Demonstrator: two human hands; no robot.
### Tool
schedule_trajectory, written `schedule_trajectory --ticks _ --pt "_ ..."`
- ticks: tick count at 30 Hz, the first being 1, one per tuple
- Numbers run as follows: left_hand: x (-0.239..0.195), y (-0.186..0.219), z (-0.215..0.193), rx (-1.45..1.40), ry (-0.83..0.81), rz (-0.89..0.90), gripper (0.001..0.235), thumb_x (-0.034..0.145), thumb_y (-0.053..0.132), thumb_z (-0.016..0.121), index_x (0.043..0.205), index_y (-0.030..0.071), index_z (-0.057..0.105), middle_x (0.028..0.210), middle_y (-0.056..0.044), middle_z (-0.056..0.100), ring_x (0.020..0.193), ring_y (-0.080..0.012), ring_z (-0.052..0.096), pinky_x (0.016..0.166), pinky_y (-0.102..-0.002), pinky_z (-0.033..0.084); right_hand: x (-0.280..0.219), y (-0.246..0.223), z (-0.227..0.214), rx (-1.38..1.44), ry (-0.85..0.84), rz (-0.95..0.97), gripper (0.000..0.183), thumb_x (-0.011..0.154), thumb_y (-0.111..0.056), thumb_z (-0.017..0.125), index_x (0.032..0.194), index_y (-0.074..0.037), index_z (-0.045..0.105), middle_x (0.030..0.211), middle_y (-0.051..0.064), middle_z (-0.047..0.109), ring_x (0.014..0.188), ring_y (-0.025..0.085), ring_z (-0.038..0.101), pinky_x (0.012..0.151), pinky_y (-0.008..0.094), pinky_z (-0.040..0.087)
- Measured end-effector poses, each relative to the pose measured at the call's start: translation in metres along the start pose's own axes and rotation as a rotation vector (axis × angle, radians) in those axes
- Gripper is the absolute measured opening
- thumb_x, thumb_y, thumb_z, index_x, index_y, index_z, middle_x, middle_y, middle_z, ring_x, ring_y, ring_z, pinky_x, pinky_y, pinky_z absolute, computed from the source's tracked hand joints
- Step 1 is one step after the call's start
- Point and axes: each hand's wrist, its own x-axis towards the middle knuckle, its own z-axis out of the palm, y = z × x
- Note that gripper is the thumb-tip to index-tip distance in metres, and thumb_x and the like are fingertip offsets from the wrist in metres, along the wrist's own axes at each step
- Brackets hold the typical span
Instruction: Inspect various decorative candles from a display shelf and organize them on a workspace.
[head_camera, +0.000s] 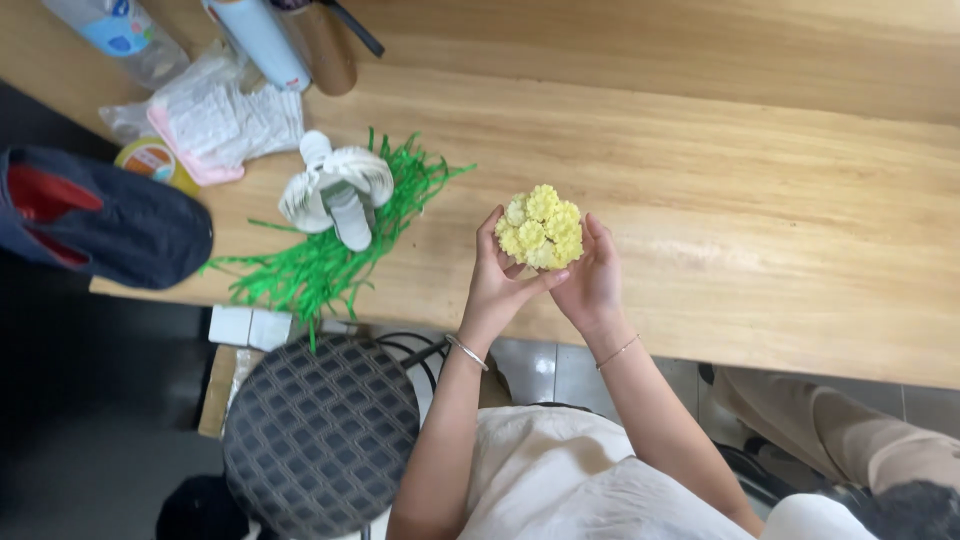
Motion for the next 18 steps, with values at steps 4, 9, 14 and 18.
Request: schedule_trajectory --ticks 4,9,14,18 --pt "0.047 -0.011 -0.028 -0.054 0.006 -0.03 0.106 0.076 0.004 0.089 0.156 0.005 0.019 0.152 -0.015 0.044 0.139 -0.0251 0.052 0.114 -0.041 0.05 0.051 0.014 0.0 -0.079 0.105 -0.018 0.042 0.106 -0.038 0.043 0.133 -0.008 0.056 0.135 0.008 0.062 0.127 0.023 0.058 0.111 0.043 0.045" --pt "0.09 -0.021 -0.058 -0.191 0.052 -0.129 0.084 0.086 0.004 0.083 0.152 0.006 0.031 0.147 -0.012 0.053 0.134 -0.0207 0.057 0.111 -0.038 0.051 0.105 0.035 -0.017 -0.139 0.257 -0.067 0.04 0.105 -0.036 0.044 0.132 -0.009 0.056 0.134 0.005 0.062 0.125 0.019 0.058 0.11 0.04 0.044" --pt "0.124 -0.042 -0.082 -0.391 0.172 -0.418 0.063 0.09 0.012 0.076 0.145 0.014 0.045 0.139 -0.003 0.058 0.124 -0.0162 0.061 0.089 -0.036 0.057 0.137 0.041 -0.038 -0.259 0.303 -0.11 0.038 0.108 -0.035 0.046 0.132 -0.008 0.056 0.133 0.007 0.062 0.126 0.02 0.057 0.111 0.041 0.043" --pt "0.149 -0.077 -0.098 -0.527 0.226 -0.473 0.058 0.089 0.008 0.076 0.139 0.016 0.049 0.13 -0.002 0.063 0.115 -0.0212 0.066 0.085 -0.038 0.062 0.144 0.028 -0.022 -0.485 0.334 0.024 0.048 0.103 -0.045 0.039 0.136 -0.014 0.054 0.128 0.004 0.062 0.118 0.016 0.055 0.101 0.043 0.043"
